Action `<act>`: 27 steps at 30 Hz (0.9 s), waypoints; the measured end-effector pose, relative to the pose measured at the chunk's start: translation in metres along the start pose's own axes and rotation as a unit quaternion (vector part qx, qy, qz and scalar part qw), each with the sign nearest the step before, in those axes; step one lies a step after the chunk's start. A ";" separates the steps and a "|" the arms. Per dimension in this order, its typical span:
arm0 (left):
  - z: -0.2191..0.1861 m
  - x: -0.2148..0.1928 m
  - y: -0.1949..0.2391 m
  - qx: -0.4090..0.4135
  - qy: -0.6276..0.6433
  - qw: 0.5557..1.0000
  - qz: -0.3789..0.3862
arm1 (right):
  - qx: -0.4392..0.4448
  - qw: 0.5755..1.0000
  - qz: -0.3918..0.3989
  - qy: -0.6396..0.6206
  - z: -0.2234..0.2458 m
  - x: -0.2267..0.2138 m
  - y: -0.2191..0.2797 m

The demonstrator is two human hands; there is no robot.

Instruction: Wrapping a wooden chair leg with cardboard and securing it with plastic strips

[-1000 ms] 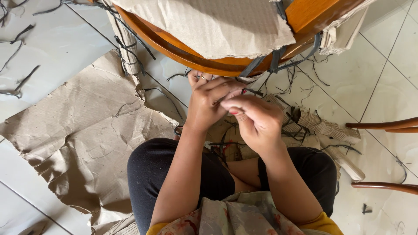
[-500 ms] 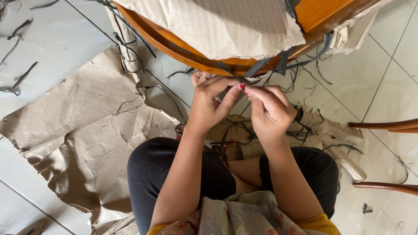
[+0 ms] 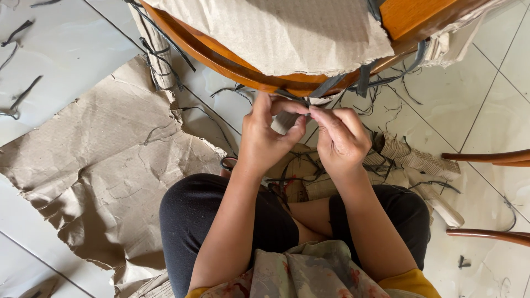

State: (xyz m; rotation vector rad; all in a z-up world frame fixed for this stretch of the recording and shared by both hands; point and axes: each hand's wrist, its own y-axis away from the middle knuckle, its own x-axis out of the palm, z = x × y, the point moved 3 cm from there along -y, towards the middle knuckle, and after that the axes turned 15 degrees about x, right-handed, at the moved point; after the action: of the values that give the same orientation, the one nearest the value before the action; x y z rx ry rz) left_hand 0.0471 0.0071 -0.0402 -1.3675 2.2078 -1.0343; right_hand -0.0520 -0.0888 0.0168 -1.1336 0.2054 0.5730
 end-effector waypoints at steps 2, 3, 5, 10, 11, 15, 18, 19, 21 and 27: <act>-0.006 0.000 -0.004 0.003 0.007 1.000 -0.028 | 0.013 1.000 -0.003 -0.001 -0.001 0.001 0.003; -0.009 0.000 -0.006 0.006 0.014 0.998 -0.055 | 0.025 1.000 -0.007 -0.002 -0.002 0.001 0.003; -0.010 0.000 -0.006 0.006 0.014 0.998 -0.068 | 0.037 0.999 -0.008 -0.004 0.000 0.002 0.003; -0.010 0.000 -0.004 -0.015 0.021 0.996 -0.087 | 0.083 0.996 -0.010 -0.034 -0.002 0.005 0.002; -0.006 0.001 -0.002 -0.038 0.042 0.994 -0.090 | 0.095 0.995 0.002 -0.037 -0.003 0.005 0.001; -0.009 0.001 -0.006 -0.189 0.148 0.967 -0.083 | 0.185 0.976 0.046 -0.106 -0.003 0.009 0.006; 0.010 0.009 0.005 -0.270 0.253 0.925 -0.086 | 0.211 0.966 0.065 -0.137 -0.007 0.012 0.010; 0.015 0.007 0.007 -0.270 0.252 0.925 -0.086 | 0.211 0.966 0.066 -0.137 -0.007 0.012 0.010; 0.026 0.008 0.012 -0.306 0.287 0.905 -0.076 | 0.237 0.956 0.075 -0.154 -0.009 0.012 0.012; 0.018 0.008 0.009 -0.301 0.297 0.903 -0.072 | 0.245 0.956 0.054 -0.150 -0.002 0.007 0.007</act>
State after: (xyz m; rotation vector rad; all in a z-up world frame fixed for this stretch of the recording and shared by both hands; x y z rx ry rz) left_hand 0.0493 -0.0048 -0.0584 -1.6327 3.1156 -0.9407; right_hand -0.0496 -0.0866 0.0079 -0.5481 0.1353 0.7343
